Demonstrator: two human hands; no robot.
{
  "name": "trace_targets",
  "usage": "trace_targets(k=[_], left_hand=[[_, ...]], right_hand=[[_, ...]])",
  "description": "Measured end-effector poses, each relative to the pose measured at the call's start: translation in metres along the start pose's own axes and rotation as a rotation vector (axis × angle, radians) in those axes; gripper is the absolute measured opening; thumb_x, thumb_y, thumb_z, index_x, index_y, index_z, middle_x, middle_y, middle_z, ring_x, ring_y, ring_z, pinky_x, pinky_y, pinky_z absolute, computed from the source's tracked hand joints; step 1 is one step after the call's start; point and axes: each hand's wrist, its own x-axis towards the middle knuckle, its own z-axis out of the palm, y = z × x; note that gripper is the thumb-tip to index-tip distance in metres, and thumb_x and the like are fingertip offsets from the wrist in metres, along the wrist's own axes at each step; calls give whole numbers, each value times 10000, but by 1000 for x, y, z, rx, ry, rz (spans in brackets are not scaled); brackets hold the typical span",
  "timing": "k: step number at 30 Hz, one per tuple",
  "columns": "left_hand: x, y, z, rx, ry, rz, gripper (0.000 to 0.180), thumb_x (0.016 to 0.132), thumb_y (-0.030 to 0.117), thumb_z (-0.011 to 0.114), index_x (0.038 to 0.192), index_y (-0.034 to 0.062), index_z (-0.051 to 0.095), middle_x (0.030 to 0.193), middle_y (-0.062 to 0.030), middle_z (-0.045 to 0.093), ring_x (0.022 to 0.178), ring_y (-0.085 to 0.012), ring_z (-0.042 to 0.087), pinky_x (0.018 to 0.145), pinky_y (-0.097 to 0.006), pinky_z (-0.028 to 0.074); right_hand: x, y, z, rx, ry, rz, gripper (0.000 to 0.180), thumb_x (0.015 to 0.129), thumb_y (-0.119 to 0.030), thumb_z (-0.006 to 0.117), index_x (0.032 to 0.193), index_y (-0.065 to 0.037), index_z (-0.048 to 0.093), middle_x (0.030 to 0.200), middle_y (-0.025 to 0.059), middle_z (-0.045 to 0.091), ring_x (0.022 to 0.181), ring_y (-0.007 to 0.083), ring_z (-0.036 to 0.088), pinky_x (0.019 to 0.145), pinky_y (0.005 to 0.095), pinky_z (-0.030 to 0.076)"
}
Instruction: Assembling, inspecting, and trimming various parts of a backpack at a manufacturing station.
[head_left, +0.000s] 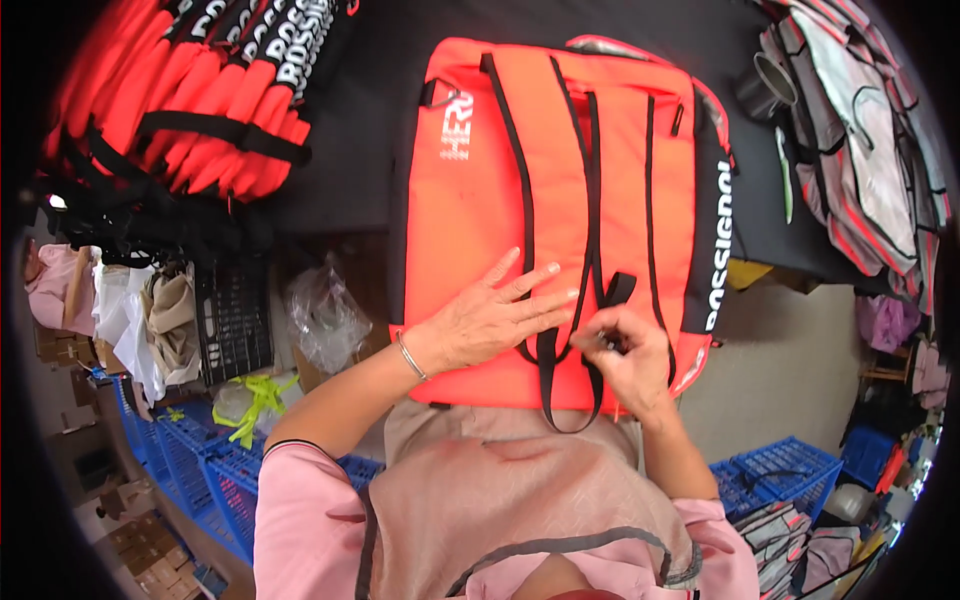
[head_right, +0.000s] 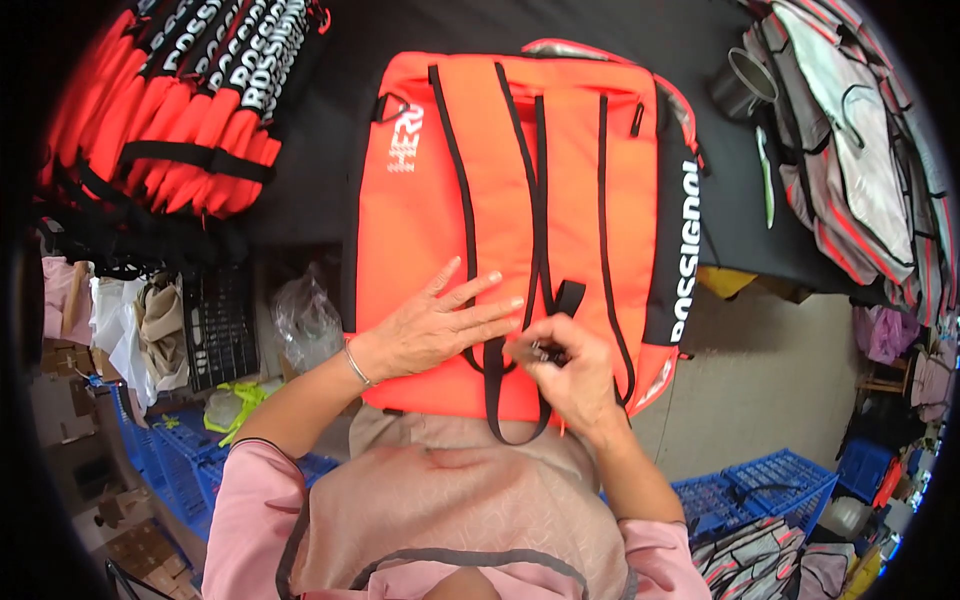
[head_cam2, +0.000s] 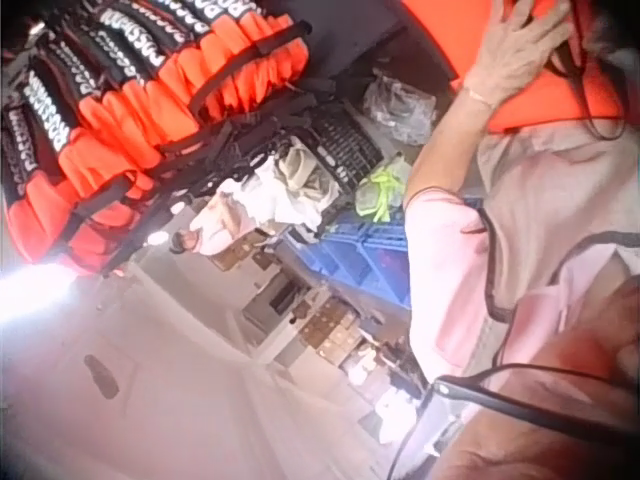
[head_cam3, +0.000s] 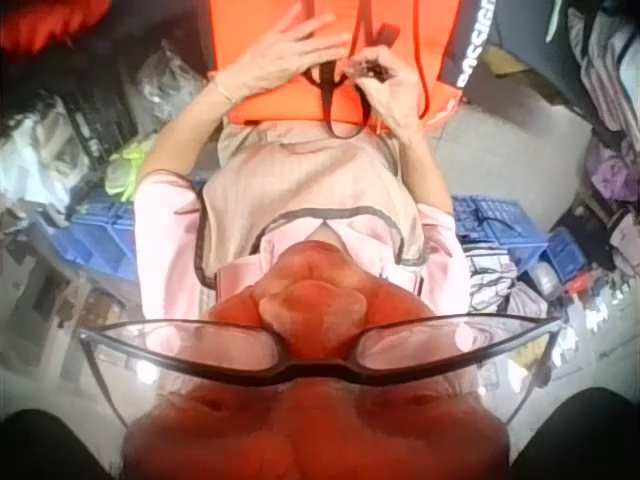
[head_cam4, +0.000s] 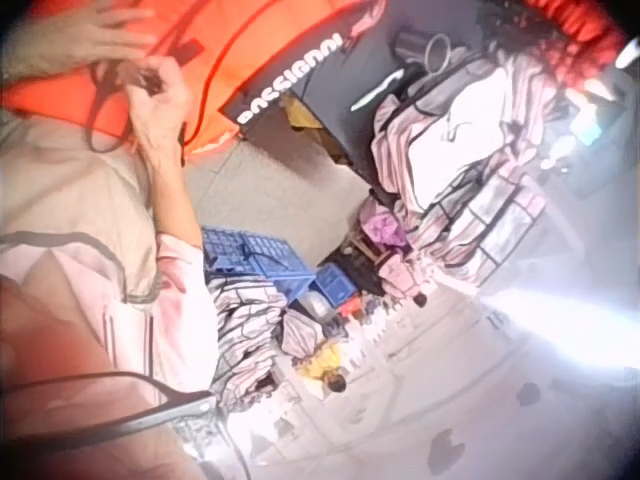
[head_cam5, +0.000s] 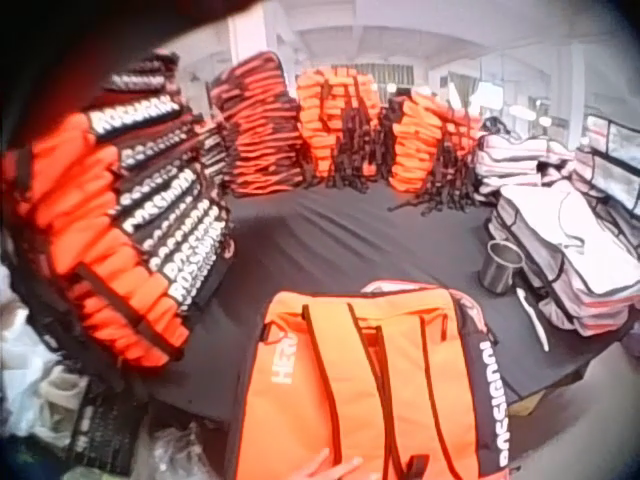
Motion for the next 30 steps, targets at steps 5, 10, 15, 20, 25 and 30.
trace_targets(k=[5, 10, 15, 20, 25, 30], left_hand=[[17, -16, 1, -249, 127, 35, 338, 843, 247, 652, 1177, 194, 653, 1084, 11, 666, 1096, -207, 575, 943, -427, 400], [35, -18, -13, -538, 43, -232, 268, 841, 309, 701, 1069, 168, 689, 814, -28, 625, 812, -181, 555, 806, -357, 349], [39, -30, -6, -950, 16, -410, 234, 935, 296, 645, 1003, 78, 694, 768, -5, 577, 810, -137, 507, 862, -321, 335], [37, -31, -9, -1328, 117, -446, 294, 971, 313, 597, 1006, 32, 678, 744, -19, 550, 758, -162, 490, 800, -318, 377], [34, -40, -25, -1496, 178, -384, 307, 967, 295, 603, 870, 8, 652, 756, -92, 636, 699, -227, 635, 679, -303, 499], [76, -105, -65, -368, 621, -469, 385, 954, 321, 608, 1175, 6, 599, 1191, -167, 597, 1082, -292, 567, 937, -401, 444]], right_hand=[[-1, -24, -1, -310, -36, -321, 315, 721, -4, 821, 994, -20, 664, 820, -6, 633, 734, 54, 595, 613, 207, 463], [21, -24, -8, -74, 81, -58, 221, 842, -110, 732, 991, 28, 645, 815, 75, 690, 734, 107, 644, 671, 256, 522], [75, -15, -20, 140, -61, 174, 130, 886, -126, 692, 921, -5, 660, 789, -3, 642, 689, 60, 568, 646, 219, 464], [80, -14, -10, 371, -96, 198, 148, 934, -160, 646, 876, -24, 644, 798, -24, 613, 726, 39, 544, 653, 225, 446], [56, -4, -19, 110, -169, -68, 144, 889, -94, 671, 785, -34, 591, 706, -70, 496, 663, 23, 438, 575, 223, 358], [24, -10, 4, 148, -496, 102, 110, 868, -94, 733, 890, -10, 666, 763, -11, 652, 719, 59, 601, 654, 220, 483]])
